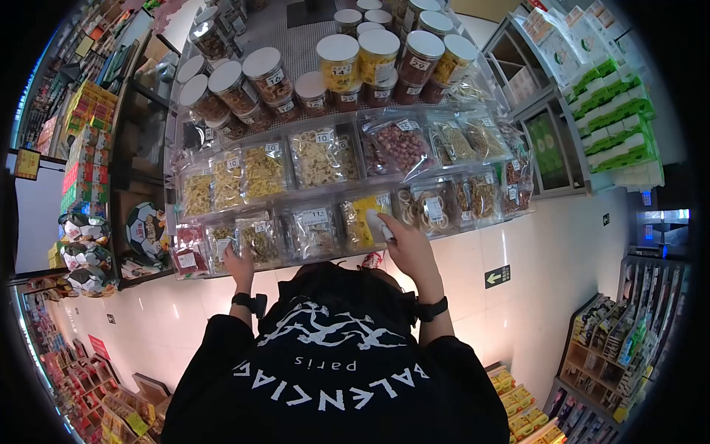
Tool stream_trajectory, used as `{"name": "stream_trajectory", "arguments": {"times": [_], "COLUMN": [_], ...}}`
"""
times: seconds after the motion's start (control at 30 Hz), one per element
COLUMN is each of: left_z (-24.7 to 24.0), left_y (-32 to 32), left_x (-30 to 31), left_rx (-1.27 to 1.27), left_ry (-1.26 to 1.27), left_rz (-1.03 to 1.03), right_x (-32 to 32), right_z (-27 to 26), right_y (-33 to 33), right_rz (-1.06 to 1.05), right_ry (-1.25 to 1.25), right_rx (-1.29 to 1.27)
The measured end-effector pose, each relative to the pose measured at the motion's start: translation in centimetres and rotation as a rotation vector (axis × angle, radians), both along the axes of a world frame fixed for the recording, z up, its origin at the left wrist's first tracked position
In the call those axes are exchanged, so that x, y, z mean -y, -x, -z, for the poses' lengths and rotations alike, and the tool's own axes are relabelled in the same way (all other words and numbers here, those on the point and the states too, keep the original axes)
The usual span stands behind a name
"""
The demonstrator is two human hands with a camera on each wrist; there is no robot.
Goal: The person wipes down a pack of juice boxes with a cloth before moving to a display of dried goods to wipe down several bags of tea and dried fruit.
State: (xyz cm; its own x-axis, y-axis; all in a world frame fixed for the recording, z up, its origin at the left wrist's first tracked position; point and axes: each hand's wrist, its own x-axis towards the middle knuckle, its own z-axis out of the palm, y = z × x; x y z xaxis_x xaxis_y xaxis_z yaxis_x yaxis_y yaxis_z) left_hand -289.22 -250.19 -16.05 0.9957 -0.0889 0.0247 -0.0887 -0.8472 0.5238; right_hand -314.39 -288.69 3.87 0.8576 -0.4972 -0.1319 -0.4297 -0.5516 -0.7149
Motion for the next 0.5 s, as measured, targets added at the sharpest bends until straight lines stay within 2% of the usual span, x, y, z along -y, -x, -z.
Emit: {"name": "stream_trajectory", "arguments": {"times": [0.07,0.13,0.17,0.23,0.27,0.33,0.47,0.5], "left_z": [-1.5,-2.6,-1.9,-0.5,-0.4,-0.3,5.3,6.6], "left_y": [2.3,4.2,5.3,7.2,7.8,8.7,8.8,8.5], "left_x": [3.2,6.9,8.2,11.1,12.4,14.3,14.2,13.7], "left_rx": [0.094,-0.231,-0.225,-0.096,-0.087,-0.524,-0.382,-0.389], "left_ry": [0.018,0.166,0.163,0.055,0.053,0.006,-0.079,-0.044], "left_rz": [0.171,0.345,0.342,0.492,0.490,0.287,0.251,0.160], "right_x": [1.5,2.7,3.2,4.3,4.7,5.4,6.9,7.2], "right_z": [0.1,0.3,0.5,1.2,0.9,0.4,1.0,1.3], "right_y": [1.4,2.9,3.6,4.9,5.5,6.8,8.9,9.3], "right_rz": [-0.013,-0.005,-0.008,-0.010,-0.012,-0.004,-0.012,-0.021], "right_ry": [0.003,0.010,0.008,0.038,0.038,0.042,0.033,0.039], "right_rx": [-0.043,0.009,0.015,0.116,0.125,0.053,0.089,0.064]}}
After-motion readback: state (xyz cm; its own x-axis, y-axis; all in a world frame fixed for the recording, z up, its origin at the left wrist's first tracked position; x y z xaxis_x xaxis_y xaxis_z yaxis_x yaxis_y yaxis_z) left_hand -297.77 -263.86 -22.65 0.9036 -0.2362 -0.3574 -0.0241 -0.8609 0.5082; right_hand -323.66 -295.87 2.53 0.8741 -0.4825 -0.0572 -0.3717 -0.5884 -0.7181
